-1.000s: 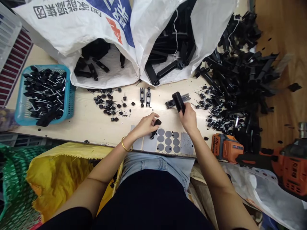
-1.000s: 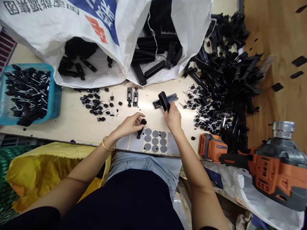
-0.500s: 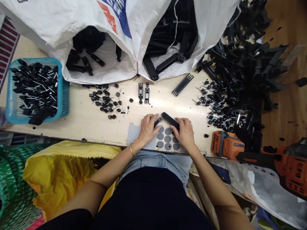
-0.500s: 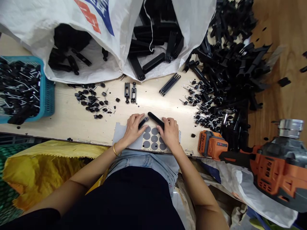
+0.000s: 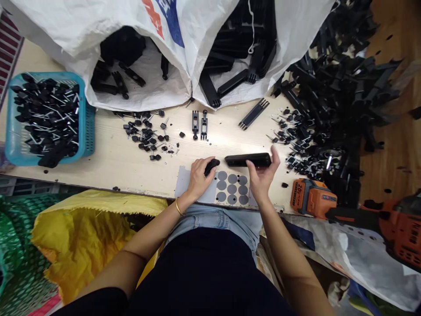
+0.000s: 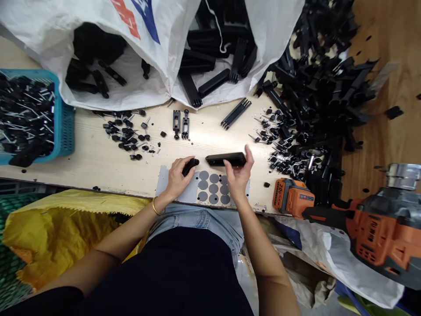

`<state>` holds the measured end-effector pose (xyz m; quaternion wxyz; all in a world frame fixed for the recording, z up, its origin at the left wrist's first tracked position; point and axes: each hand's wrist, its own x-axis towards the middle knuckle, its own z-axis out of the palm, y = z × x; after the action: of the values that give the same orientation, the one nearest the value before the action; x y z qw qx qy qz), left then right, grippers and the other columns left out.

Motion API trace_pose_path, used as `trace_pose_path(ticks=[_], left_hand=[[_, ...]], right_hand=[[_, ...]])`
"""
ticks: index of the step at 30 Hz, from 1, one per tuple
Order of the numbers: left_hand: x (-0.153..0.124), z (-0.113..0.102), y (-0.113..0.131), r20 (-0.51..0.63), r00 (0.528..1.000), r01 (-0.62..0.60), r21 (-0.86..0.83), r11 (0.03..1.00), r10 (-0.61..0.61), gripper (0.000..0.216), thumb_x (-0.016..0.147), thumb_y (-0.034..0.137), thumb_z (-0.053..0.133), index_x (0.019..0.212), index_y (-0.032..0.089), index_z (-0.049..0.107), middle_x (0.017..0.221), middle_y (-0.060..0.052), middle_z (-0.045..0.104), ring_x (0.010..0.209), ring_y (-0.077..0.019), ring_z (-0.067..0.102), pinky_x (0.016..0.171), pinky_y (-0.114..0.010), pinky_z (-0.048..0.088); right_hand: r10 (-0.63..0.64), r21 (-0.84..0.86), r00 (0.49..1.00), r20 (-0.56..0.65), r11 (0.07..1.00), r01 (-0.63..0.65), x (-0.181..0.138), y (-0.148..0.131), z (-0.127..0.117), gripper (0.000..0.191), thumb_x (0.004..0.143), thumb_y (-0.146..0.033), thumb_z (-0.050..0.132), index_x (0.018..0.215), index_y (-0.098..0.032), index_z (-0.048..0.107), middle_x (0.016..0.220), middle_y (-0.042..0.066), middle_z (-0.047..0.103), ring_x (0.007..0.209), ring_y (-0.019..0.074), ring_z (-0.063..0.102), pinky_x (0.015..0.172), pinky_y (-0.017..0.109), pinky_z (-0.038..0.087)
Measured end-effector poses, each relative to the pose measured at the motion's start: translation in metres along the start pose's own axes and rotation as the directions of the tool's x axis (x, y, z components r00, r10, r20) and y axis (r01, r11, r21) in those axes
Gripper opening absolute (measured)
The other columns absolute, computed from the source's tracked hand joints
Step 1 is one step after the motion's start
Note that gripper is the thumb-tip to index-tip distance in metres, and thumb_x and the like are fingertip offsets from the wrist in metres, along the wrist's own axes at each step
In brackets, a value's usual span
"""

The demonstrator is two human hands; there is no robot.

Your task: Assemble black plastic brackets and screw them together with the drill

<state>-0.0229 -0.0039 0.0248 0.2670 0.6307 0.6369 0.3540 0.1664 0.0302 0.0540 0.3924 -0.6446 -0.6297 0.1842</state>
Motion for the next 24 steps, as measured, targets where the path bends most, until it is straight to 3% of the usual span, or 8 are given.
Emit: trace_pose_path(ticks=[5,8,11,14,16,20,24], left_hand=[[-0.001,0.005,-0.002,0.059,0.998,-0.01,0.063,0.998,0.006,0.026,0.09,0.026,0.056,0.115,0.02,0.063,0.091,-0.005,0.062,0.091,-0.0202,0.057,0.087,-0.036,0.044],[-0.003,0.004,-0.002,0.031,1.0,0.0,0.042,0.999,-0.001,0.028,0.091,0.026,0.056,0.117,0.02,0.063,0.09,-0.005,0.06,0.09,-0.0194,0.057,0.086,-0.035,0.044],[-0.005,0.0,-0.001,0.018,0.999,0.025,0.048,0.999,-0.026,0.029,0.091,0.027,0.056,0.118,0.02,0.062,0.089,-0.004,0.06,0.088,-0.0189,0.057,0.086,-0.034,0.044],[-0.007,-0.002,-0.001,0.042,0.998,0.046,0.069,0.997,-0.048,0.029,0.09,0.027,0.057,0.118,0.022,0.062,0.089,-0.004,0.061,0.088,-0.0189,0.057,0.086,-0.035,0.043],[-0.008,-0.002,-0.002,0.051,0.998,0.041,0.078,0.996,-0.045,0.03,0.09,0.026,0.057,0.119,0.022,0.063,0.087,-0.003,0.06,0.087,-0.0188,0.057,0.086,-0.034,0.043],[-0.01,0.002,-0.001,0.054,0.999,-0.005,0.087,0.996,0.0,0.03,0.09,0.025,0.057,0.119,0.021,0.065,0.082,-0.002,0.058,0.083,-0.0178,0.056,0.084,-0.034,0.043],[-0.011,0.008,0.003,0.076,0.996,-0.044,0.06,0.997,0.04,0.032,0.09,0.026,0.055,0.121,0.021,0.064,0.08,-0.002,0.056,0.08,-0.0174,0.055,0.08,-0.034,0.044]], right_hand=[[0.083,-0.129,0.996,0.046,0.989,-0.076,-0.058,0.041,-0.015,0.03,0.085,-0.038,0.053,0.109,-0.023,0.045,0.097,0.007,0.055,0.088,0.0229,0.059,0.08,0.044,0.053],[0.022,-0.31,0.976,0.218,0.949,0.048,-0.065,0.038,-0.032,0.011,0.085,-0.032,0.05,0.092,-0.023,0.05,0.084,0.006,0.055,0.082,0.0256,0.056,0.075,0.046,0.052],[-0.022,-0.448,0.885,0.466,0.856,0.257,-0.058,0.018,-0.043,0.029,0.08,-0.028,0.052,0.107,-0.02,0.055,0.094,0.011,0.057,0.089,0.0304,0.054,0.076,0.049,0.05],[-0.02,-0.451,0.797,0.603,0.816,0.362,-0.05,0.001,-0.04,0.056,0.076,-0.027,0.055,0.13,-0.016,0.046,0.109,0.015,0.055,0.096,0.0332,0.053,0.08,0.05,0.049],[-0.014,-0.408,0.785,0.619,0.848,0.337,-0.045,-0.002,-0.03,0.056,0.079,-0.031,0.056,0.132,-0.014,0.044,0.108,0.016,0.054,0.097,0.033,0.053,0.081,0.048,0.049],[0.085,-0.354,0.813,0.576,0.922,0.154,-0.037,0.0,-0.007,0.039,0.082,-0.036,0.058,0.113,-0.014,0.05,0.103,0.015,0.052,0.095,0.0302,0.056,0.079,0.042,0.051],[0.141,-0.378,0.844,0.517,0.923,0.078,-0.032,-0.002,0.0,0.031,0.078,-0.036,0.063,0.098,-0.019,0.046,0.1,0.013,0.053,0.088,0.0293,0.057,0.068,0.039,0.049]])
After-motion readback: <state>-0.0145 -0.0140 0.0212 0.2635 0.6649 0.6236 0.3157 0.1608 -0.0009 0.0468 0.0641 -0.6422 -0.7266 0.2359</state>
